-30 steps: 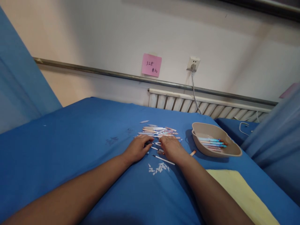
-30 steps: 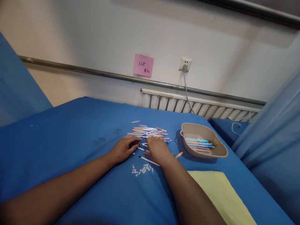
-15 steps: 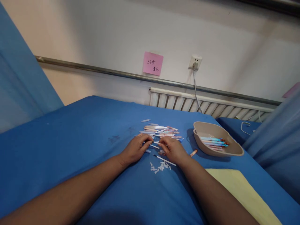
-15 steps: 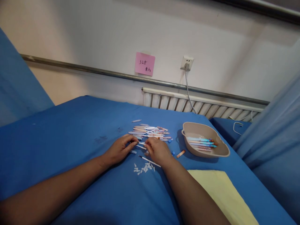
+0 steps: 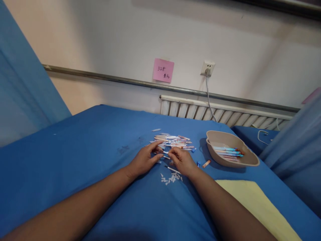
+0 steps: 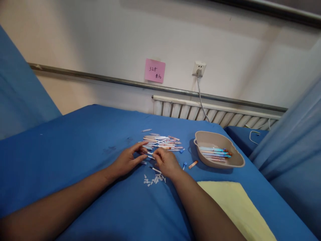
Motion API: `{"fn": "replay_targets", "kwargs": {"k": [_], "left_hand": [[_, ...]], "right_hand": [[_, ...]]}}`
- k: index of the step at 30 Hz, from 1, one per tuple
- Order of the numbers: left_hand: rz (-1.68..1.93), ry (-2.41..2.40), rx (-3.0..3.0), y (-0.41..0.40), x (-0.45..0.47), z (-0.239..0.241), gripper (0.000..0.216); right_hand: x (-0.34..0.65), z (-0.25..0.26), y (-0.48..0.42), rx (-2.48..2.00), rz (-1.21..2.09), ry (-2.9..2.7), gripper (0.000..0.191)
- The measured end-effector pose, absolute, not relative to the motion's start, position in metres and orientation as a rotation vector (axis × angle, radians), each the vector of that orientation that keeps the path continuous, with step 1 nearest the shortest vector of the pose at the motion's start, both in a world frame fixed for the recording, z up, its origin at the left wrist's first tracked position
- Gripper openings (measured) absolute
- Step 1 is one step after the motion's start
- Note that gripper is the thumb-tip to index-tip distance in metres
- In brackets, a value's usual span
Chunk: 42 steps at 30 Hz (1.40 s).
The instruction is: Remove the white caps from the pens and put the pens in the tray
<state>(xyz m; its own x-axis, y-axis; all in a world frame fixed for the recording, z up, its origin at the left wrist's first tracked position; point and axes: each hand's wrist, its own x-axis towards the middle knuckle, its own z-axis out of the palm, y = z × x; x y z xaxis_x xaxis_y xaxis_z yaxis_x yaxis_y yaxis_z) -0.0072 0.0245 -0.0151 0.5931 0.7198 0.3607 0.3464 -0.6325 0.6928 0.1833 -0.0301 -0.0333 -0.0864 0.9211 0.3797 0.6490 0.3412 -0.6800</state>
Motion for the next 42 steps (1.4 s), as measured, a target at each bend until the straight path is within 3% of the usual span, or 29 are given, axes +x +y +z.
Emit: {"fn": "replay_targets", "kwargs": {"k": [2,7,17,42], "left_hand": [[0.866,0.886,2.247,0.025,-0.015,-0.011,0.053],[0.677,0.992,2.45,0.032,-0.047,0.003,0.024],[0.44,0.887,2.658,0.03,-0.047,-0.013,0.016],[0.661,1.039,2.519,0.034,-0.053,-0.002,0.022]], "right_hand": [[0.184,-0.036,-0.029,-1.383,0.488,-1.744,0.017],[0.189,-0.042,-0.025,-1.346,0.54,-1.629,0.019],[0.189,-0.043,-0.027,-1.324,0.508,-1.673,0.019],[0.193,-0.04,-0.028,-1.3,0.344,-1.849,0.014]]}}
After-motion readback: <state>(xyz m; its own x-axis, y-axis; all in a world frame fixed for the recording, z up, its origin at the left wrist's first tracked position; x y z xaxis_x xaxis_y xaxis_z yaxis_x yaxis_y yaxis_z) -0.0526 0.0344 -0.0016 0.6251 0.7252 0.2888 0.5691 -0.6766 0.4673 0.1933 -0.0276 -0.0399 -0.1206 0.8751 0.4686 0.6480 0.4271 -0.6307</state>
